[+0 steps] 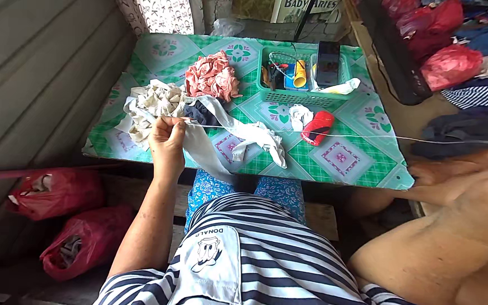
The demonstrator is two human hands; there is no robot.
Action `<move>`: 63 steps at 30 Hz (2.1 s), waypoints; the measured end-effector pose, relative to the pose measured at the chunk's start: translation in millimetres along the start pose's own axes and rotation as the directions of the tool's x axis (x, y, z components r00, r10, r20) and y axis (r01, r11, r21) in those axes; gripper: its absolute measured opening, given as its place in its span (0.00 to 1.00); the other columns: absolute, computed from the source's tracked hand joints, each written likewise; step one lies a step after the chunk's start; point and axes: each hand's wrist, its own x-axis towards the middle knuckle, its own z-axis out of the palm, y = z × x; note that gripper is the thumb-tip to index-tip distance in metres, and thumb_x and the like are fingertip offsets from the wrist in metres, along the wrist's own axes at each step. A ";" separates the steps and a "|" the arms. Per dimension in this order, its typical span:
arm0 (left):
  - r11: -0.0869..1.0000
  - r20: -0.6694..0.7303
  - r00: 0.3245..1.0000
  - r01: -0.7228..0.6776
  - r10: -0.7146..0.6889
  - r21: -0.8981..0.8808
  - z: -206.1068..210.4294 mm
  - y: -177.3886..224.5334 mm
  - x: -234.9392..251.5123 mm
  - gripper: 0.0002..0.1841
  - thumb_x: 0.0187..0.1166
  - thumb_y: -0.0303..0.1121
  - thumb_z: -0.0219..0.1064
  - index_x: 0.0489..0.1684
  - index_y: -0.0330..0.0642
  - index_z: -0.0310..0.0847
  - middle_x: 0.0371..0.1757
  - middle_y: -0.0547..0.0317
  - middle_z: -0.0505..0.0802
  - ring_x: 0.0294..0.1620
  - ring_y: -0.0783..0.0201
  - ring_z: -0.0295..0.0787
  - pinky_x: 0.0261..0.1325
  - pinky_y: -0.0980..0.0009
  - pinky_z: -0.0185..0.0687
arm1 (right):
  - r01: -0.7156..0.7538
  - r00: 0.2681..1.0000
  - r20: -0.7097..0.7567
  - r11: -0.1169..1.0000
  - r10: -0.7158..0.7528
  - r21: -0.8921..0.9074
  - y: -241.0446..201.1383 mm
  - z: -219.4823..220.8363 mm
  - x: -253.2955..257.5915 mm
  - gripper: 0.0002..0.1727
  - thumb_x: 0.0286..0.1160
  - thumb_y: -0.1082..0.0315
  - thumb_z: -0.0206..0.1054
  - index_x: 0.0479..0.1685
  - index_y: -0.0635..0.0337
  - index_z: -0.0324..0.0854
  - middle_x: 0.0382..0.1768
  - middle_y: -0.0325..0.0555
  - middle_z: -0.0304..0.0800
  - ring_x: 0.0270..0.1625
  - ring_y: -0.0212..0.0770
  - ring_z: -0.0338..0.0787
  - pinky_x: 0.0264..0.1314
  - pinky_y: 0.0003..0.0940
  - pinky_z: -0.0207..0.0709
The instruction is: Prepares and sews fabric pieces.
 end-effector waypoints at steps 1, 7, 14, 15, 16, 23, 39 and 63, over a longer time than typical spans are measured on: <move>1.000 0.093 0.996 -0.012 0.012 -0.003 2.5 4.4 -5.2 0.08 0.84 0.24 0.59 0.41 0.51 0.79 0.42 0.72 0.94 0.43 0.77 0.91 0.48 0.77 0.88 | 0.005 0.997 0.073 1.000 -0.004 -0.015 -3.9 7.6 0.4 0.13 0.92 0.66 0.54 0.62 0.63 0.76 0.46 0.30 0.87 0.45 0.25 0.87 0.55 0.29 0.84; 0.994 0.421 0.902 -0.062 0.095 -0.090 34.4 14.1 -21.0 0.05 0.84 0.30 0.63 0.49 0.51 0.84 0.51 0.71 0.91 0.50 0.75 0.89 0.53 0.76 0.87 | 0.096 0.857 0.489 0.982 -0.165 0.162 -43.7 111.4 -30.6 0.13 0.82 0.70 0.64 0.55 0.69 0.86 0.44 0.48 0.90 0.42 0.29 0.86 0.48 0.24 0.83; 0.986 0.500 0.853 -0.095 0.151 -0.136 46.8 20.6 -30.5 0.05 0.83 0.31 0.65 0.48 0.50 0.85 0.49 0.71 0.89 0.48 0.76 0.86 0.51 0.79 0.84 | 0.158 0.803 0.542 0.966 -0.247 0.207 -53.3 160.4 -47.2 0.09 0.74 0.69 0.69 0.46 0.63 0.92 0.24 0.38 0.81 0.32 0.33 0.77 0.50 0.35 0.73; 0.986 0.505 0.849 -0.096 0.155 -0.140 47.2 21.1 -31.2 0.05 0.83 0.30 0.65 0.48 0.50 0.85 0.49 0.71 0.89 0.48 0.76 0.86 0.51 0.79 0.84 | 0.173 0.806 0.533 0.963 -0.258 0.205 -53.6 162.2 -47.3 0.09 0.73 0.70 0.69 0.44 0.63 0.92 0.23 0.38 0.80 0.31 0.33 0.77 0.50 0.35 0.72; 0.986 0.509 0.847 -0.093 0.153 -0.141 47.5 21.6 -31.9 0.05 0.82 0.29 0.65 0.48 0.49 0.85 0.49 0.71 0.89 0.48 0.76 0.86 0.51 0.79 0.84 | 0.185 0.807 0.528 0.962 -0.266 0.201 -54.0 163.2 -47.5 0.08 0.73 0.70 0.69 0.43 0.63 0.92 0.23 0.38 0.81 0.31 0.34 0.77 0.51 0.35 0.72; 0.987 0.528 0.840 -0.055 0.126 -0.149 49.4 21.7 -34.4 0.05 0.81 0.28 0.66 0.46 0.49 0.85 0.49 0.71 0.88 0.48 0.77 0.86 0.49 0.79 0.84 | 0.186 0.806 0.528 0.962 -0.266 0.201 -53.8 163.5 -47.2 0.07 0.72 0.72 0.67 0.38 0.63 0.91 0.26 0.40 0.86 0.33 0.33 0.81 0.56 0.38 0.74; 0.984 0.501 0.862 0.009 0.082 -0.176 48.3 21.2 -34.8 0.06 0.81 0.29 0.64 0.47 0.52 0.84 0.47 0.71 0.92 0.46 0.76 0.89 0.49 0.78 0.86 | 0.056 0.844 0.508 0.969 -0.175 0.241 -51.2 162.2 -49.1 0.06 0.70 0.75 0.65 0.35 0.64 0.88 0.27 0.40 0.85 0.34 0.31 0.81 0.51 0.32 0.75; 0.977 0.498 0.865 0.052 0.060 -0.209 50.6 20.8 -37.7 0.06 0.83 0.30 0.63 0.47 0.54 0.83 0.46 0.71 0.92 0.45 0.76 0.90 0.48 0.79 0.87 | -0.167 0.850 0.526 0.923 -0.044 0.347 -51.8 159.1 -52.3 0.06 0.71 0.78 0.63 0.38 0.70 0.85 0.29 0.39 0.82 0.29 0.20 0.76 0.32 0.11 0.71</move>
